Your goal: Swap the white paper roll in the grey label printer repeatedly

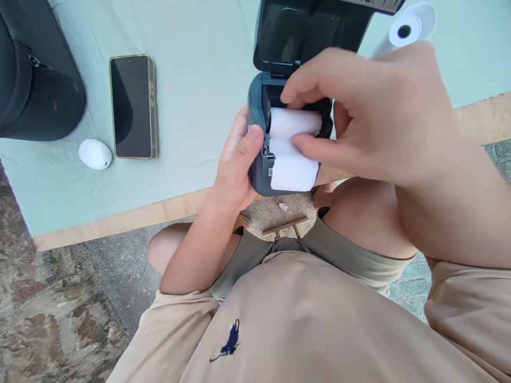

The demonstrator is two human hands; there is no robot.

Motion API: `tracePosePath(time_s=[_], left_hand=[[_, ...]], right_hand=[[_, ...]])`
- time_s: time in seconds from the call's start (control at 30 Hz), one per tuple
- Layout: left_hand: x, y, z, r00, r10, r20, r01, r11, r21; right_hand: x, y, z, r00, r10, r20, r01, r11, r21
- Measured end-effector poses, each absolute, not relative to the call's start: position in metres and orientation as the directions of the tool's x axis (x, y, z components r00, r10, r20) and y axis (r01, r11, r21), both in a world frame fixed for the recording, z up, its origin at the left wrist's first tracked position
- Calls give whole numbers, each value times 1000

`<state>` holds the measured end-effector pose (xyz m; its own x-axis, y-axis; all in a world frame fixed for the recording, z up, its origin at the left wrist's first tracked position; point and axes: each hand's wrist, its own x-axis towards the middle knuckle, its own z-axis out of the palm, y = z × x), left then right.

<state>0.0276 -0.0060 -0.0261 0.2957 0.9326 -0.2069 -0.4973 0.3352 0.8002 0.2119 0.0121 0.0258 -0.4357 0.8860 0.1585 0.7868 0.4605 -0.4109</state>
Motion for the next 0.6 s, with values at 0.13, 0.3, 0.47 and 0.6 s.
tracePosePath(time_s=[0.13,0.3,0.47,0.6], left_hand=[[27,-5,-26,283,932,-225,-526,347,776],[28,-1,-24,271,939,-211,-588,335,736],[26,2,-24,321,932,-170,-643,346,684],[25,2,-24,318,926,-202,-581,359,731]], right_hand=[[229,8,16,-326,925,197,537,352,-766],[242,6,0,-275,957,89,376,192,-907],[238,5,-8,-167,979,118,284,162,-945],[237,8,-15,-153,970,189,277,225,-934]])
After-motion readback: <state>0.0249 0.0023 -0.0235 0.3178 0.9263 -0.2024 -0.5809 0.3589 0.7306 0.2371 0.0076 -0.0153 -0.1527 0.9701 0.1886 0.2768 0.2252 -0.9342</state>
